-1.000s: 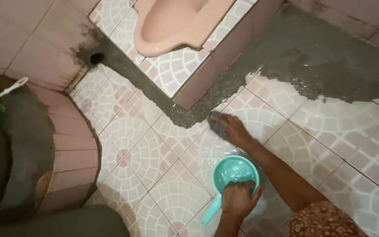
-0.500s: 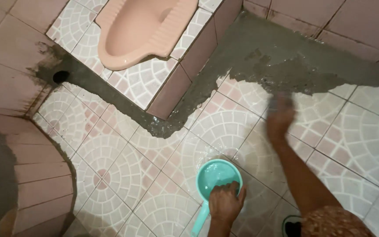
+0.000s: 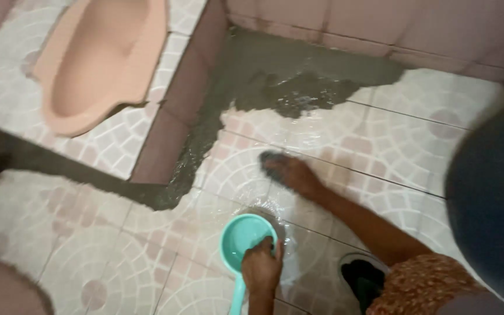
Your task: The recorder is scrubbing the tiled floor of a bathroom using a steel wool pad and water from a dipper.
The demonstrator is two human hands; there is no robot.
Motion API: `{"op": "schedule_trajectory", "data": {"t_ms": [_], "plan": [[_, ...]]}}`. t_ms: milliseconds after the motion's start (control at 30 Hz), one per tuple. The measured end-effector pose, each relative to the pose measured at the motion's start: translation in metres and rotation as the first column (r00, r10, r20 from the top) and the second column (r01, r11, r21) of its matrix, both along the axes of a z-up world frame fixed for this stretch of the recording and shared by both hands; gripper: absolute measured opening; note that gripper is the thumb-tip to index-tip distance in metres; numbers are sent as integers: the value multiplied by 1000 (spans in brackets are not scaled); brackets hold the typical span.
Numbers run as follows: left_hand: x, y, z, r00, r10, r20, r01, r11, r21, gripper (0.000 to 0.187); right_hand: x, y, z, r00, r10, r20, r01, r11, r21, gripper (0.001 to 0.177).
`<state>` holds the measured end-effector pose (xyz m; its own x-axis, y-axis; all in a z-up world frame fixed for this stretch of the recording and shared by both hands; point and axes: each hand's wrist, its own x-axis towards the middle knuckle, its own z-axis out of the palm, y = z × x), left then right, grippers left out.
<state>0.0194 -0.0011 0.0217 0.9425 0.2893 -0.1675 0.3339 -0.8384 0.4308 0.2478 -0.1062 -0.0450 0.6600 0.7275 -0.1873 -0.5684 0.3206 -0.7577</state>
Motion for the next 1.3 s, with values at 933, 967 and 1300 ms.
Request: {"op": "schedule_trajectory", "data": {"t_ms": [933,967,1300], "plan": [[8,-21,-24,995,76,-59,-65,983,174,34,35,-55,41,876,124,466,199,787,-584,44],[10,-25,-24,989,143,-28,-136,975,175,34,44,-77,38,717,152,681,429,673,-602,42],[17,-24,-18,974,199,-108,-185,975,124,33,109,-125,-97,525,-241,816,846,253,-470,49]]}}
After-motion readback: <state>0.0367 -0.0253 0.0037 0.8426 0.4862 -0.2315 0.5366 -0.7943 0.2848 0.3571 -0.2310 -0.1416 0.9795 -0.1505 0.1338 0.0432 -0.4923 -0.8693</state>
